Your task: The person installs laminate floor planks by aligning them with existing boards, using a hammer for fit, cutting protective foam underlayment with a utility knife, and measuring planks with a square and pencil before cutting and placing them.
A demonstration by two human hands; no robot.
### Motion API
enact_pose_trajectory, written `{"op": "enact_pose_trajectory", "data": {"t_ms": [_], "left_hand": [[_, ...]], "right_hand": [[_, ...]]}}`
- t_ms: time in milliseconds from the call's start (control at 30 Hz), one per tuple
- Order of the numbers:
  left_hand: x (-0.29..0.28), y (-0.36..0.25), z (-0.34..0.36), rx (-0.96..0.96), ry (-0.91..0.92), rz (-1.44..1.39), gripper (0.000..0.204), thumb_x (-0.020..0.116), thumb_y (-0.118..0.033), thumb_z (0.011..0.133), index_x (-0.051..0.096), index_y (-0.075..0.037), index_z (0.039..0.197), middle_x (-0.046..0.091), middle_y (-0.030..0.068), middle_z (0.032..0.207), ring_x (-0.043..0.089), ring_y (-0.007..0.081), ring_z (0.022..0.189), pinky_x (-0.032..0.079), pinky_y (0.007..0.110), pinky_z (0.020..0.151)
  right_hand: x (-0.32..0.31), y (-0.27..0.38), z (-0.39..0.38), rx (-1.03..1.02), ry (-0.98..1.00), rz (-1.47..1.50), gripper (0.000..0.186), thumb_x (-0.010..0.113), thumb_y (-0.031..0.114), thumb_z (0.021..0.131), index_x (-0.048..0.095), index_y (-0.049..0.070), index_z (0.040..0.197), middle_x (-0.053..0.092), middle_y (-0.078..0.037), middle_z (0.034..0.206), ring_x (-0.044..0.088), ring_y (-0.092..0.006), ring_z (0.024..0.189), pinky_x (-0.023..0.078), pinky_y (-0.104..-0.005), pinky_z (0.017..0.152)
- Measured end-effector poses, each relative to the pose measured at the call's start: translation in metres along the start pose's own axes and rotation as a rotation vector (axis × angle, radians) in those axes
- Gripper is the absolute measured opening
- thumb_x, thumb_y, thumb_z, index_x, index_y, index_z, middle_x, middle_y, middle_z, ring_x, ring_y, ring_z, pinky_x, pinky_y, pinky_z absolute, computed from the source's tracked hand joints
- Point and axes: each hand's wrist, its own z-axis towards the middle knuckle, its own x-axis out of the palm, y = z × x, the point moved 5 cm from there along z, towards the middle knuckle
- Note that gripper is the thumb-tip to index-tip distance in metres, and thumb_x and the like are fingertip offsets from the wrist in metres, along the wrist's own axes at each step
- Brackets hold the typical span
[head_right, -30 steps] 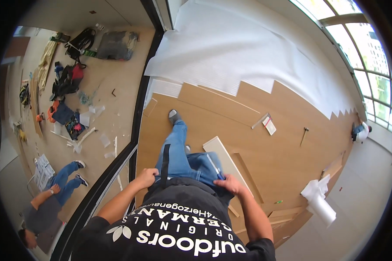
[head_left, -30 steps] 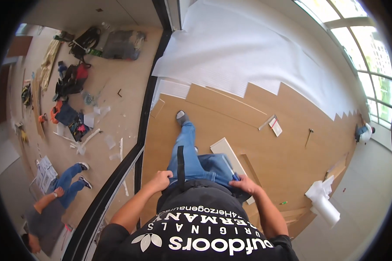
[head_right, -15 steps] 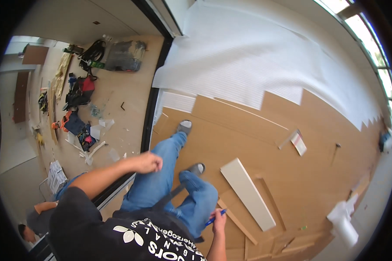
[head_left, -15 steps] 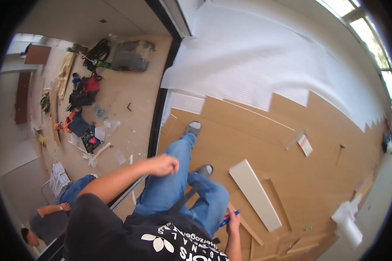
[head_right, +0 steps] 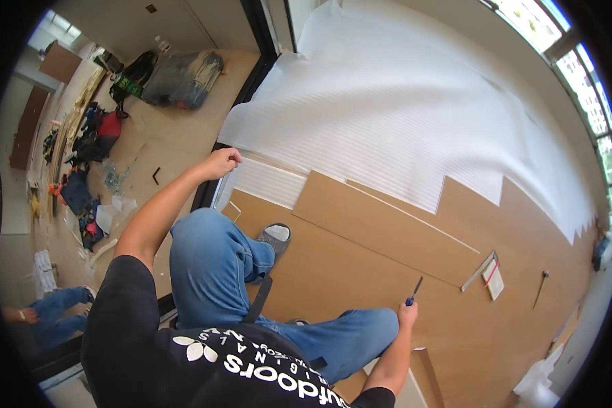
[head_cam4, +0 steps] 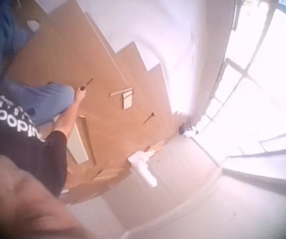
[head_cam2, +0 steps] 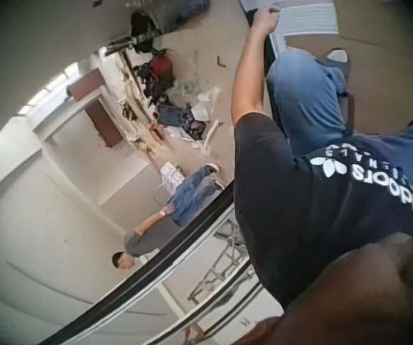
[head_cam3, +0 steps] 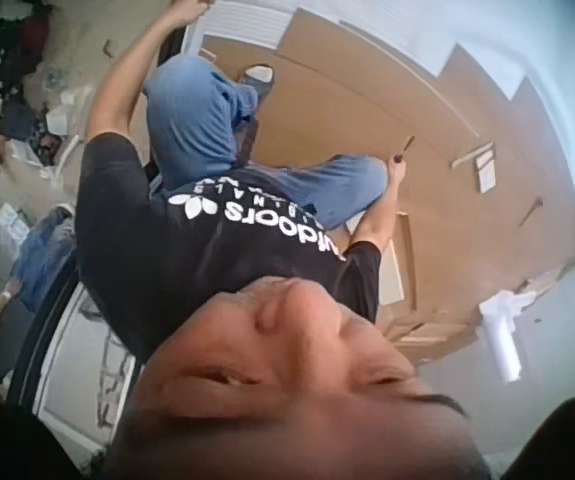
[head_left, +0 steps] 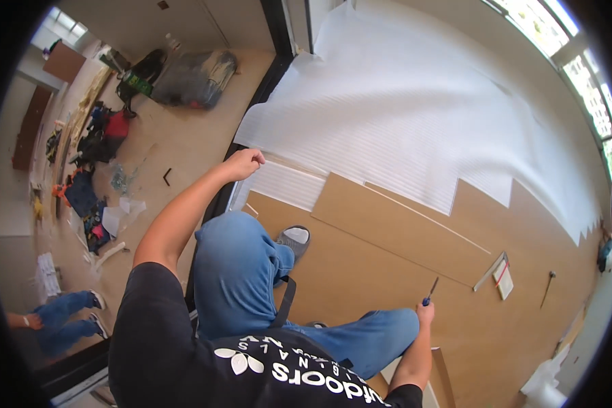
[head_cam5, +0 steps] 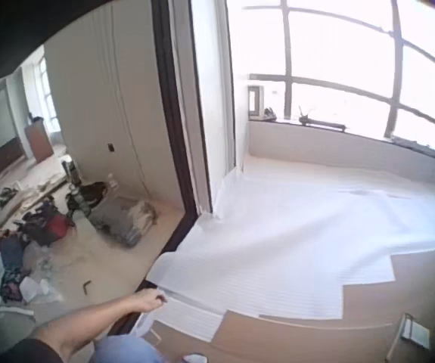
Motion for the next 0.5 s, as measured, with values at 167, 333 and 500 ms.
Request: {"op": "enact_pose_trajectory", "data": {"t_ms": [167,333,500], "left_hand": [[0.008,0.106,-0.061,-0.105,-0.039,-0.170,0.017,0.062,-0.007,0.090,0.071,-0.003,0.104,0.073,0.0099,0.090,0.069,0.0190,0.081,0.056,0.035,0.077],[-0.071,0.154,-0.014,-0.110,-0.313,-0.086,0.017,0.064,-0.012,0.091,0.071,-0.007,0.106,0.074,0.0130,0.101,0.071,0.0248,0.095,0.055,0.037,0.086],[-0.104,0.147,0.125,-0.140,-0.403,-0.076,0.027,0.069,-0.019,0.089,0.070,-0.005,0.112,0.073,0.0186,0.111,0.069,0.0340,0.106,0.054,0.042,0.092]], "right_hand": [[0.035,-0.003,0.001,-0.017,0.018,0.321,0.030,0.075,0.030,0.080,0.073,0.000,0.083,0.074,-0.018,0.079,0.073,-0.0335,0.077,0.057,-0.0452,0.074],[0.038,0.016,-0.010,0.097,0.061,0.059,0.034,0.076,0.028,0.079,0.074,-0.005,0.089,0.075,-0.021,0.085,0.074,-0.0343,0.082,0.057,-0.0457,0.075],[0.026,0.059,-0.008,0.102,-0.061,-0.139,0.036,0.076,0.028,0.080,0.074,-0.005,0.096,0.074,-0.024,0.094,0.073,-0.0386,0.091,0.057,-0.0473,0.082]]}}
